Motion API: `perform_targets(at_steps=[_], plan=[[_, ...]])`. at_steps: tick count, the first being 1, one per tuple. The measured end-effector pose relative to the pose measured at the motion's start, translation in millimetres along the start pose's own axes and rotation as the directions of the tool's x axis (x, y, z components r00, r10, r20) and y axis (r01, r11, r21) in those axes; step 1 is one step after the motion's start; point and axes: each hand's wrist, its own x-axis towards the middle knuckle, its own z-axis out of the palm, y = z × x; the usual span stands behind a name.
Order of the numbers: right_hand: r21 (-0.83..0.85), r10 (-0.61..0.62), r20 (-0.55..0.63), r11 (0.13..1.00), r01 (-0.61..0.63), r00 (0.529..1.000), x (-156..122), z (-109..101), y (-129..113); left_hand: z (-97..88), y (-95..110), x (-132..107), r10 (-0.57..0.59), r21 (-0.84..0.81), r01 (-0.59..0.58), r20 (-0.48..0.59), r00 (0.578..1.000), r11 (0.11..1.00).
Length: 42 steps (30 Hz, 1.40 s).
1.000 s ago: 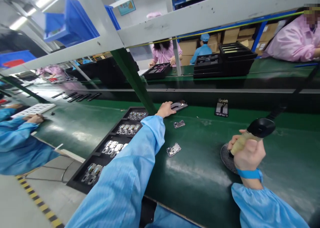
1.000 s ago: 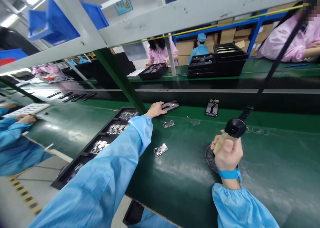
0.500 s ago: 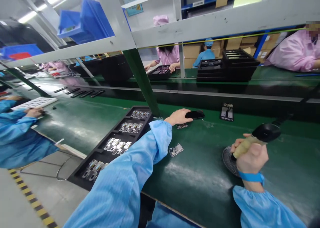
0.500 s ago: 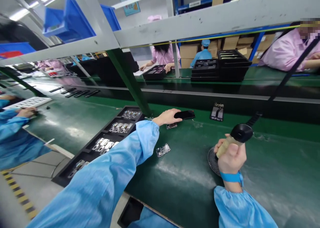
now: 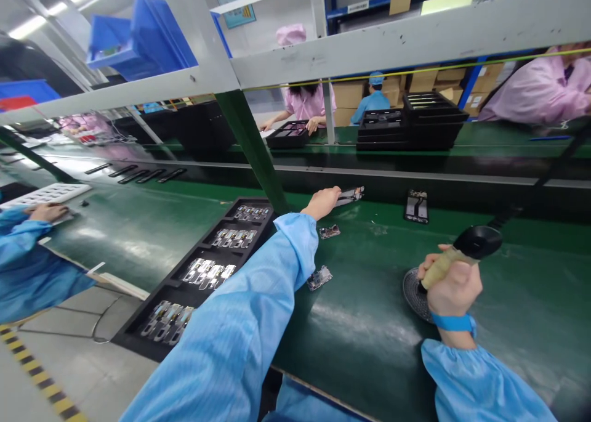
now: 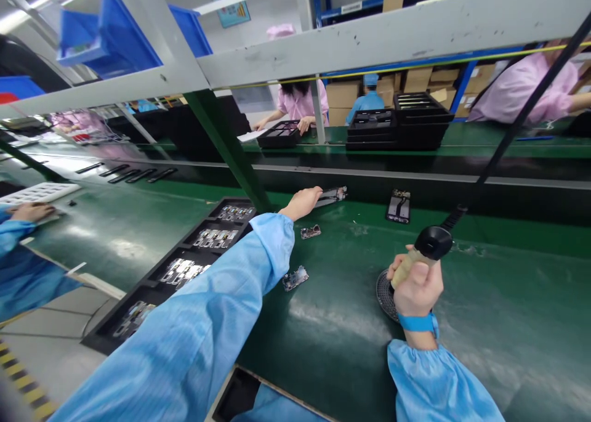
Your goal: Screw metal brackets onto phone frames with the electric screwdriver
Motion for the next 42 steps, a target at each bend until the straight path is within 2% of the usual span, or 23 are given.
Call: perform_targets(at_steps=[3, 5, 9, 11, 12, 14, 17, 20, 23, 25, 26, 30, 33, 35, 38, 42], plan=[[0.008, 0.015, 0.008, 1.000, -0.015, 1.000, -0.3, 0.5, -1.3, -11.1, 6.7, -16.1, -0.013, -0.080, 0.012, -0.006, 1.000, 0.997], [0.016, 0.023, 0.012, 1.000, -0.023, 1.000, -0.1, 1.1, -2.0, -12.4, 14.1, -40.6, 0.018, -0.148, -0.012, 0.040, 0.999, 0.989], [0.001, 0.026, -0.004, 1.000, -0.026, 1.000, 0.8, 2.0, -3.6, 0.1, 34.5, -115.7, 0.087, -0.312, -0.029, 0.172, 0.981, 0.950], [-0.004, 0.024, -0.004, 1.000, -0.024, 1.000, 1.0, 2.3, -4.3, 8.9, 44.7, -156.8, 0.090, -0.421, 0.022, 0.244, 0.966, 0.907], [-0.005, 0.015, -0.004, 1.000, -0.015, 1.000, 0.9, 2.4, -4.5, 12.3, 49.1, -175.8, 0.098, -0.511, 0.065, 0.286, 0.953, 0.857], [-0.011, -0.006, -0.009, 1.000, 0.006, 1.000, 0.9, 2.7, -4.7, 15.0, 56.2, -207.4, 0.123, -0.589, 0.111, 0.343, 0.931, 0.800], [-0.034, -0.023, -0.014, 0.999, 0.023, 1.000, 0.9, 3.3, -4.4, 9.6, 61.8, -235.2, 0.178, -0.548, 0.071, 0.387, 0.905, 0.833], [-0.055, -0.044, -0.007, 0.998, 0.044, 0.999, 1.1, 4.1, -4.1, 0.0, 61.4, -240.3, 0.287, -0.502, -0.036, 0.433, 0.854, 0.864], [-0.060, -0.049, -0.009, 0.997, 0.049, 0.999, 0.8, 4.4, -4.1, -6.2, 57.7, -224.6, 0.388, -0.490, -0.143, 0.445, 0.807, 0.860], [-0.051, -0.034, -0.010, 0.998, 0.033, 0.999, 0.2, 4.3, -4.3, -6.1, 56.1, -199.8, 0.417, -0.517, -0.176, 0.399, 0.817, 0.838], [-0.043, -0.020, -0.010, 0.999, 0.020, 1.000, -0.1, 4.2, -4.6, -4.4, 56.6, -182.5, 0.413, -0.528, -0.185, 0.356, 0.838, 0.829], [-0.021, 0.010, -0.012, 1.000, -0.010, 1.000, -1.2, 4.5, -7.0, 13.9, 70.7, -87.4, 0.311, -0.457, -0.201, 0.180, 0.933, 0.866], [0.007, 0.023, -0.008, 1.000, -0.022, 1.000, -1.8, 4.9, -8.6, 34.8, 92.3, -14.5, 0.231, -0.400, -0.152, 0.158, 0.960, 0.904], [0.019, 0.033, -0.005, 0.999, -0.033, 0.999, -2.4, 4.6, -8.5, 48.6, 107.3, 21.3, 0.179, -0.365, -0.106, 0.173, 0.968, 0.925], [0.026, 0.048, 0.006, 0.999, -0.048, 0.999, -4.0, 3.4, -6.6, 65.3, 123.2, 51.4, 0.123, -0.316, -0.052, 0.210, 0.970, 0.947], [0.055, 0.075, 0.014, 0.996, -0.075, 0.997, -6.3, 1.9, -3.5, 77.5, 130.3, 63.4, 0.111, -0.265, -0.042, 0.252, 0.961, 0.963]])
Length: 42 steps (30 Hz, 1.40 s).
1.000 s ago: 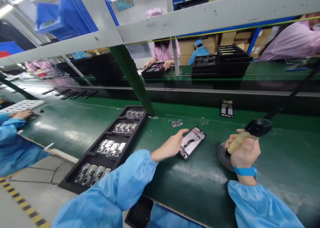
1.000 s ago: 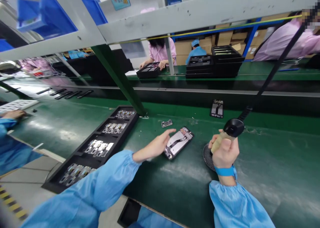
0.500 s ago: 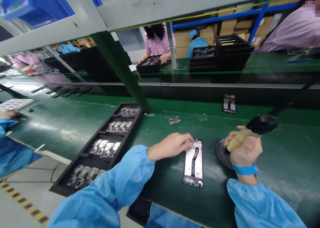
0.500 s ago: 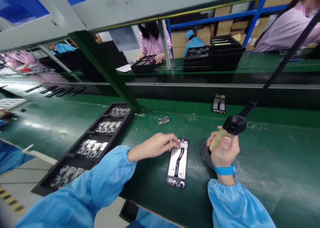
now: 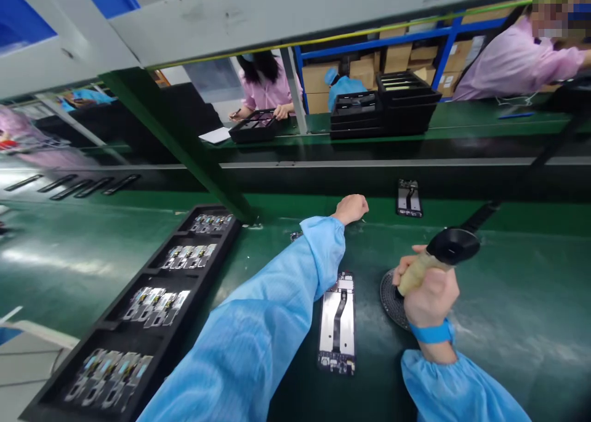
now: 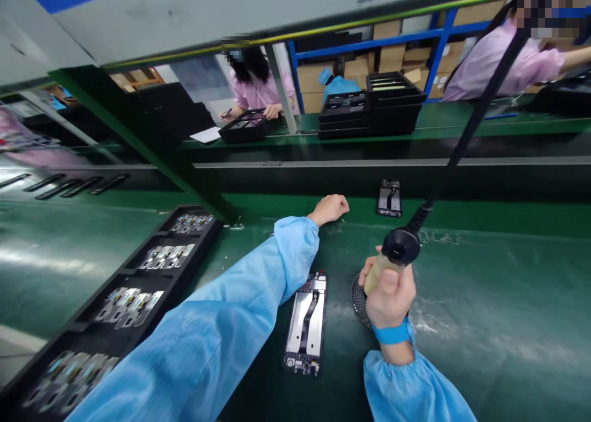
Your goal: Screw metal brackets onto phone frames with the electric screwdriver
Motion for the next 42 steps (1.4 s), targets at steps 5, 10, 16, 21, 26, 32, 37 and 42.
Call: perform_targets(at_steps=[5, 10, 16, 21, 26, 32, 37, 42], plan=[[-0.009, 0.002, -0.002, 1.000, -0.002, 1.000, -0.6, -1.4, 3.1, 3.8, 5.1, 1.5, 0.036, 0.069, -0.038, 0.031, 0.999, 0.997], [-0.025, 0.003, -0.006, 1.000, -0.003, 1.000, 0.7, -0.4, 0.1, 7.9, 14.9, -4.6, 0.084, 0.146, -0.089, 0.037, 0.996, 0.985], [-0.026, 0.003, -0.004, 1.000, -0.003, 1.000, 1.1, -0.5, 0.0, 15.2, 15.6, -10.5, 0.165, 0.145, -0.170, 0.046, 0.985, 0.975], [-0.024, -0.003, -0.010, 1.000, 0.003, 1.000, 0.7, -2.0, 3.8, 9.4, 7.2, -10.9, 0.211, 0.056, -0.211, 0.001, 0.977, 0.976], [-0.005, 0.013, -0.009, 1.000, -0.013, 1.000, 1.0, -0.9, 2.5, -12.6, -10.5, -22.0, 0.259, -0.089, -0.261, -0.042, 0.965, 0.961], [-0.035, -0.014, -0.013, 0.999, 0.014, 1.000, 3.4, 2.1, -4.9, -29.9, -48.4, -96.7, 0.288, -0.149, -0.289, -0.028, 0.957, 0.946], [-0.059, -0.012, -0.068, 0.998, 0.008, 0.998, 5.2, 3.9, -9.5, -25.4, -74.6, -172.7, 0.263, -0.154, -0.258, 0.009, 0.965, 0.954], [-0.047, 0.016, -0.064, 0.999, -0.019, 0.998, 7.7, 3.8, -10.9, -7.9, -85.3, -209.0, 0.294, -0.098, -0.300, -0.067, 0.953, 0.949]])
